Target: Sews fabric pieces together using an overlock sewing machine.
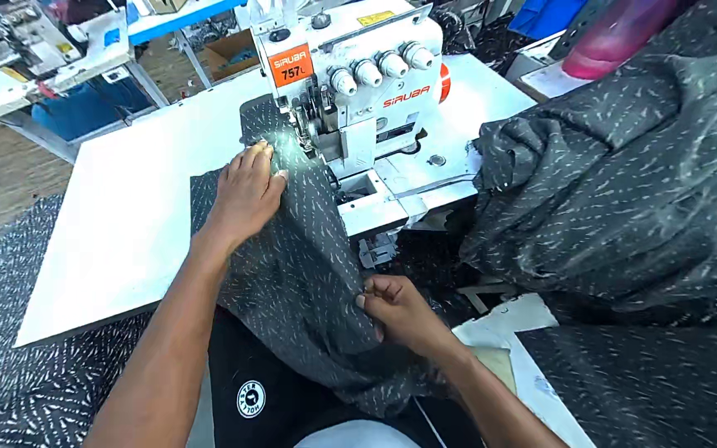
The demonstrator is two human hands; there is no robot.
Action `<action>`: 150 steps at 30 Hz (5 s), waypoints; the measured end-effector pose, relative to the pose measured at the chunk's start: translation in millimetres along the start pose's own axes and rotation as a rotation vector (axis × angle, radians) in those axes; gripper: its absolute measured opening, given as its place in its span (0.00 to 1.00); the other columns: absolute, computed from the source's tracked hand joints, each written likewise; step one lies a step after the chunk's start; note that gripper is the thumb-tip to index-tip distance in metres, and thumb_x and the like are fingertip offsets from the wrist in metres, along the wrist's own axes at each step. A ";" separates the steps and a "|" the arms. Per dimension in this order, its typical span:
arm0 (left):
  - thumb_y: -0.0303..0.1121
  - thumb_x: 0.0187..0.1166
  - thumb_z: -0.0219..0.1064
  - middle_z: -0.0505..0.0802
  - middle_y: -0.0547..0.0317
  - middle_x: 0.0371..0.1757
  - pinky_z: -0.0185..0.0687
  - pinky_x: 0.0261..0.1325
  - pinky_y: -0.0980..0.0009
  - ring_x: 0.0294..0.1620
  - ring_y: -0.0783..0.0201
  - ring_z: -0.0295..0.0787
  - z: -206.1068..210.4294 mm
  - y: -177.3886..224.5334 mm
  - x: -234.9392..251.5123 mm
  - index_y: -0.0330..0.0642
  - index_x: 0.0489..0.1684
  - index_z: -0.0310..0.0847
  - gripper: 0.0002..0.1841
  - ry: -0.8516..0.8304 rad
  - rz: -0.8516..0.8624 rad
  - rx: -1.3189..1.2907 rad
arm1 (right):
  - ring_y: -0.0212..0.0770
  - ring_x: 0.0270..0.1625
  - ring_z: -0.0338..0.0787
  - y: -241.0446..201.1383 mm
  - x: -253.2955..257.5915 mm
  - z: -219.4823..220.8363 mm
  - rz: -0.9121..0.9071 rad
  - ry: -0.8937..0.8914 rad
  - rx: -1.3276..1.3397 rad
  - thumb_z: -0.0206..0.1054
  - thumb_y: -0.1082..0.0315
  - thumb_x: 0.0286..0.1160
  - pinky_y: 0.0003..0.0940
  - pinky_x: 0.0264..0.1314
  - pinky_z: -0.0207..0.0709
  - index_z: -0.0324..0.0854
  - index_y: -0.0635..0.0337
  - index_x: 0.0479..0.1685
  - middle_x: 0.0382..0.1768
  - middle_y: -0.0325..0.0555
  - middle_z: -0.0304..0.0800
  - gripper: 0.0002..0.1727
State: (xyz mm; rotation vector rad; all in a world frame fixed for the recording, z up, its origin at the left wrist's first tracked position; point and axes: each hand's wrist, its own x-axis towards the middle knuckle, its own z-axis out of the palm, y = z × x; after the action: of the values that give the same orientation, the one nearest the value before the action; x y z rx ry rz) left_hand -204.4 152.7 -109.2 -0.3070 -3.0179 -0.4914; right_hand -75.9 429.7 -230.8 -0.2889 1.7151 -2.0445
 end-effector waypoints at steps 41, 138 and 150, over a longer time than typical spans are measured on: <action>0.48 0.79 0.69 0.90 0.44 0.55 0.89 0.45 0.54 0.47 0.54 0.91 77.3 122.1 -189.2 0.35 0.64 0.81 0.26 -0.012 0.235 -0.269 | 0.27 0.40 0.90 -10.5 -85.4 -55.6 0.152 -0.240 -0.081 0.70 0.75 0.71 0.23 0.44 0.86 0.84 0.62 0.57 0.40 0.39 0.92 0.15; 0.34 0.90 0.57 0.93 0.65 0.43 0.93 0.46 0.66 0.42 0.68 0.93 -2.4 -53.9 -150.7 0.50 0.57 0.80 0.08 0.700 -0.552 -1.286 | 0.22 0.35 0.88 3.3 -29.7 -16.7 -0.049 -0.181 0.054 0.67 0.65 0.81 0.22 0.39 0.84 0.91 0.49 0.38 0.32 0.28 0.92 0.07; 0.36 0.83 0.62 0.61 0.27 0.89 0.59 0.84 0.34 0.88 0.32 0.59 -65.4 -50.9 -85.8 0.28 0.87 0.59 0.34 0.583 -0.240 -0.240 | 0.34 0.28 0.87 -50.2 35.5 5.4 -0.191 -0.045 0.054 0.63 0.68 0.83 0.30 0.31 0.83 0.88 0.61 0.42 0.29 0.46 0.89 0.09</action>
State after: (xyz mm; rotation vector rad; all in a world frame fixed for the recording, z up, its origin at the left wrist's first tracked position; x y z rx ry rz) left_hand -128.6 68.6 -71.4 0.1685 -2.4348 -0.8010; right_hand -115.0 414.5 -185.4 -0.4946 1.6581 -2.1966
